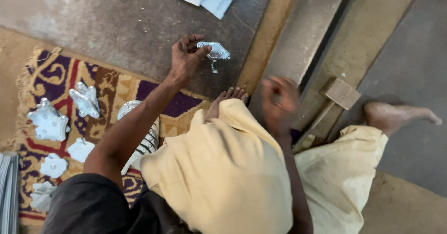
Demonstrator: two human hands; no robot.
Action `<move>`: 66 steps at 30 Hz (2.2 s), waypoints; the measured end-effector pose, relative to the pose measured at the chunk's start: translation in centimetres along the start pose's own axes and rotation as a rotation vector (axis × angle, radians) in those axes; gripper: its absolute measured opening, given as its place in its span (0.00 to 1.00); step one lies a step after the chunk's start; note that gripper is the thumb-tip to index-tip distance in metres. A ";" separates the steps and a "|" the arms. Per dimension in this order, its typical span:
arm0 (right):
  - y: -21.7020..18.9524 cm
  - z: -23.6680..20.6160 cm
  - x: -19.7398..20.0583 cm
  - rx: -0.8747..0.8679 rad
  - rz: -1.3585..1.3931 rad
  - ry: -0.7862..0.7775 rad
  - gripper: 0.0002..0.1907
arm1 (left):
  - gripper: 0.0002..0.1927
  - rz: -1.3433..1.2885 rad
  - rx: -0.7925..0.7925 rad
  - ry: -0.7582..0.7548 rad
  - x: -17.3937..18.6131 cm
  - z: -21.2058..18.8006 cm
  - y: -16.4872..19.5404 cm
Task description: The person sits on the floor and hammers embossed aluminum sheet pieces flat with a wooden mallet against a metal beam, placing each finished piece onto a growing pile of flattened pieces. They pick up new pieces one at a time, reposition them on the beam, and hammer them repeatedly.
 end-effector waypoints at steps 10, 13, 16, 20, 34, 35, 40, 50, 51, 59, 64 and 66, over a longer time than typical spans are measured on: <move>0.2 5.0 -5.5 -0.183 0.320 -0.467 0.32 | 0.23 0.325 -0.072 -0.352 -6.3 -4.6 8.1; 1.4 4.4 -5.5 -0.412 0.592 -0.552 0.32 | 0.28 0.317 -0.089 -0.505 -6.1 -4.9 9.8; 1.8 3.9 -5.5 -0.447 0.801 -0.572 0.32 | 0.29 0.275 -0.075 -0.566 -6.1 -4.9 10.6; 1.7 3.7 -5.6 -0.429 0.953 -0.587 0.30 | 0.30 0.251 -0.004 -0.568 -6.2 -4.5 10.5; 0.9 3.8 -5.2 -0.475 0.896 -0.607 0.30 | 0.29 0.282 -0.029 -0.552 -5.9 -4.0 9.7; 0.9 3.9 -5.1 -0.479 0.900 -0.607 0.29 | 0.29 0.290 -0.043 -0.552 -5.9 -4.0 9.7; 1.0 3.6 -4.8 -0.538 0.858 -0.617 0.28 | 0.29 0.294 -0.024 -0.541 -6.1 -4.0 9.7; 1.2 3.4 -5.2 -0.516 0.984 -0.585 0.26 | 0.27 0.348 -0.141 -0.528 -6.3 -4.4 10.4; 1.2 3.4 -5.2 -0.533 0.985 -0.585 0.26 | 0.27 0.345 -0.141 -0.529 -6.3 -4.4 10.4; 0.8 3.2 -4.7 -0.567 0.983 -0.587 0.27 | 0.29 0.330 -0.067 -0.531 -6.2 -4.5 10.1; 1.8 2.8 -5.3 -0.585 0.882 -0.512 0.30 | 0.24 0.310 -0.053 -0.507 -5.4 -3.2 8.3; 2.5 3.1 -5.5 -0.533 0.806 -0.432 0.32 | 0.21 0.341 -0.103 -0.450 -5.0 -2.3 7.5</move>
Point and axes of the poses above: each hand's wrist, its own z-axis towards the middle knuckle, its own x-axis out of the back of the hand, y = z × x, the point moved 3 cm from there along z, towards the middle knuckle, and after that the axes turned 7 degrees about x, right-handed, at the moved point
